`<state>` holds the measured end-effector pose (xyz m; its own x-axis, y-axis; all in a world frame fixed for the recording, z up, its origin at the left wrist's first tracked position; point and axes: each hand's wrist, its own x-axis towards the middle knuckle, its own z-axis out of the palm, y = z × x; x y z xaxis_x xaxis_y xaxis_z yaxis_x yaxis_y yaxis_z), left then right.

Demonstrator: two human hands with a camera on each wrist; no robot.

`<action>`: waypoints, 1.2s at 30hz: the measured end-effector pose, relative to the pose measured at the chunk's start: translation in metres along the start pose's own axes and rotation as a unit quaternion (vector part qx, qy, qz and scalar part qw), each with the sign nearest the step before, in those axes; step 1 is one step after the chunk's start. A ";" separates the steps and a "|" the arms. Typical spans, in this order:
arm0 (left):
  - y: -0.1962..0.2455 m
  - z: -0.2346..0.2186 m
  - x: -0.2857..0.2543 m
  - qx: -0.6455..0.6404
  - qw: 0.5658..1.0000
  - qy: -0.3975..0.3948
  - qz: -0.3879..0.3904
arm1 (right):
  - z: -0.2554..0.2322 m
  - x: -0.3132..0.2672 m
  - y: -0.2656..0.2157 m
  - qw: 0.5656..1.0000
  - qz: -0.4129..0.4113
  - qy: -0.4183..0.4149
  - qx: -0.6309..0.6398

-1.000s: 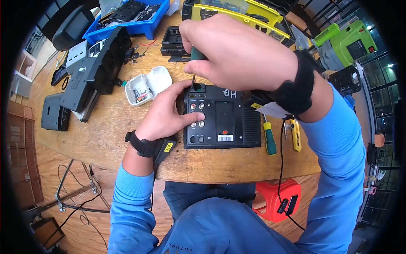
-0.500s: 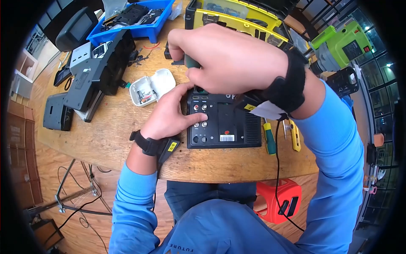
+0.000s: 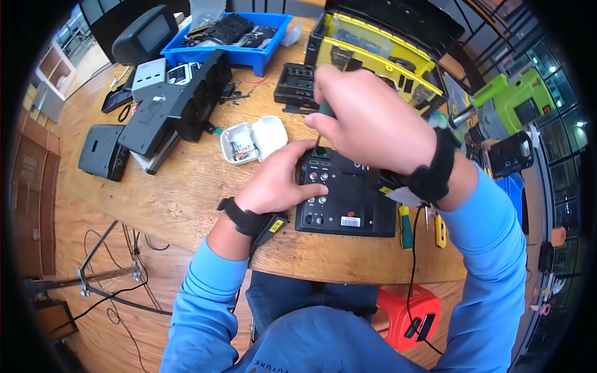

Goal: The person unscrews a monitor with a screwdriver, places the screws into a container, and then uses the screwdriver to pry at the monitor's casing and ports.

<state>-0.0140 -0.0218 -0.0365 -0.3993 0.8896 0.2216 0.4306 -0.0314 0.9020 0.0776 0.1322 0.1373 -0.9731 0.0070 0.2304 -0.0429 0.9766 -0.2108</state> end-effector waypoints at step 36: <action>0.009 -0.003 0.000 0.039 0.999 -0.011 -0.006 | -0.007 -0.003 -0.007 0.998 0.038 -0.025 -0.041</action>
<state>-0.0125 -0.0236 -0.0273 -0.3867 0.8999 0.2015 0.4880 0.0143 0.8727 0.0823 0.1264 0.1445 -0.9829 0.0728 0.1692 0.0479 0.9881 -0.1464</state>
